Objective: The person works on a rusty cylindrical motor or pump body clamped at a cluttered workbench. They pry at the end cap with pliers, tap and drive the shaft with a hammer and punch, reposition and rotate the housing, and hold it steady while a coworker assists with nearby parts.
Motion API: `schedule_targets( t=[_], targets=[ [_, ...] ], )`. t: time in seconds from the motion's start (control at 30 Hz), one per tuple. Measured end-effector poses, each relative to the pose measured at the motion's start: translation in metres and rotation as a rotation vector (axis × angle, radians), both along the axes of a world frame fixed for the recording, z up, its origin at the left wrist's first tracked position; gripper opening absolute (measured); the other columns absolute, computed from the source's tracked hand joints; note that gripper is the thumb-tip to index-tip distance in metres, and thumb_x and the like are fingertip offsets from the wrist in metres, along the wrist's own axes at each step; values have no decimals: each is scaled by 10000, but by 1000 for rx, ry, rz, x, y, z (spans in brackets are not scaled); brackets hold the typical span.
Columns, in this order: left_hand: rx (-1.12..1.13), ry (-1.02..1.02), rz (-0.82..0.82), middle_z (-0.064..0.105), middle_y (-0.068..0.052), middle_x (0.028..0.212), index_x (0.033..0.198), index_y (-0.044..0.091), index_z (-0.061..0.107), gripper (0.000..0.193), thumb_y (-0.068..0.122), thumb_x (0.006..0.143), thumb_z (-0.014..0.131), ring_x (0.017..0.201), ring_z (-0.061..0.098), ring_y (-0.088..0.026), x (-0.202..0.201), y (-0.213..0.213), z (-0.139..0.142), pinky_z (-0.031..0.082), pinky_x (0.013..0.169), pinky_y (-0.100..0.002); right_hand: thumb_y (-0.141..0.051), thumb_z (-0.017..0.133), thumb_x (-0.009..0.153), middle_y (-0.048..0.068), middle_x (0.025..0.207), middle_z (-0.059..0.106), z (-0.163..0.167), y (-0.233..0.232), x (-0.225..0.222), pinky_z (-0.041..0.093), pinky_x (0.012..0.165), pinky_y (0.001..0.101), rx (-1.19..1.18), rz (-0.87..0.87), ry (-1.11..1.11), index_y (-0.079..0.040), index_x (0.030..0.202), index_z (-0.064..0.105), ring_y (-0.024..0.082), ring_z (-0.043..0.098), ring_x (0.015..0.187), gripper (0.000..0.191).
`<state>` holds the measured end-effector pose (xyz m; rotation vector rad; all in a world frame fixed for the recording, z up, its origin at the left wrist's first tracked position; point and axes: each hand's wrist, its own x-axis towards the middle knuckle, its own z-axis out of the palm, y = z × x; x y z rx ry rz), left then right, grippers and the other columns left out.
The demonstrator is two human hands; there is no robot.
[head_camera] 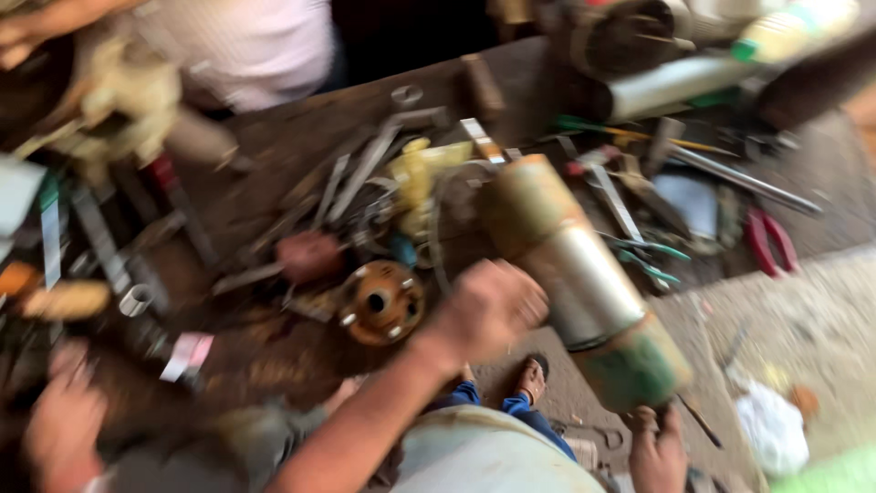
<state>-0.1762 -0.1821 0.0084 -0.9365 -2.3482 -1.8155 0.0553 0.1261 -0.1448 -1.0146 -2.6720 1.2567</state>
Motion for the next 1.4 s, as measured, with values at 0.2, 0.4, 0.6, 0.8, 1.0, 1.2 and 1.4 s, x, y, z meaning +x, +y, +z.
schedule_targets(
  t=[0.2, 0.4, 0.6, 0.8, 1.0, 1.2, 1.4],
  targets=[
    [-487, 203, -13, 414, -106, 1559, 1469, 306, 471, 601, 424, 933, 715, 1451, 432, -331, 102, 29, -44, 345, 1223, -528, -326, 528, 1076, 187, 1284, 643, -10, 10, -8, 521, 1013, 394, -392, 64, 248, 17, 1530, 418, 277, 639, 1184, 579],
    [-597, 195, 111, 157, -126, 1740, 1615, 414, 241, 897, 466, 871, 740, 1592, 263, -386, 121, 57, -72, 248, 1313, -568, -258, 593, 1006, 284, 1247, 692, 3, 41, -18, 492, 999, 408, -122, 483, 125, 31, 1498, 490, 292, 672, 1160, 579],
    [-619, 183, 184, 155, -123, 1757, 1612, 401, 303, 878, 419, 867, 767, 1579, 286, -385, 133, 66, -71, 291, 1313, -546, -282, 863, 799, 251, 680, 757, -1, 57, -8, 581, 657, 398, 18, 288, -110, 37, 1127, 733, 306, 750, 646, 476],
    [-597, 149, 242, 149, -145, 1734, 1596, 383, 314, 859, 396, 870, 771, 1555, 286, -418, 142, 79, -68, 311, 1263, -572, -267, 851, 830, 232, 672, 736, 7, 77, -22, 554, 602, 358, -107, 254, -92, 42, 1000, 720, 248, 713, 585, 376],
    [-597, 141, 373, 204, -151, 1711, 1570, 311, 381, 780, 353, 894, 767, 1525, 330, -417, 141, 67, -54, 337, 1253, -550, -318, 786, 910, 227, 608, 707, 21, 88, -38, 520, 602, 361, -71, 367, 17, 22, 1084, 733, 242, 672, 522, 386],
    [-524, 197, 643, 391, -181, 1611, 1440, 202, 544, 601, 246, 889, 778, 1414, 465, -425, 152, 26, -17, 427, 1177, -524, -335, 794, 975, 194, 751, 726, 11, 81, -83, 562, 770, 328, -149, 576, 290, 54, 1060, 742, 220, 711, 716, 402],
    [-483, 130, 1128, 529, -169, 1467, 1308, 118, 607, 479, 92, 849, 743, 1342, 563, -404, 179, -72, 9, 495, 1131, -479, -355, 823, 927, 163, 907, 707, 10, 81, -95, 545, 996, 364, 176, 769, 497, 42, 1110, 702, 244, 709, 898, 453]
  ],
)
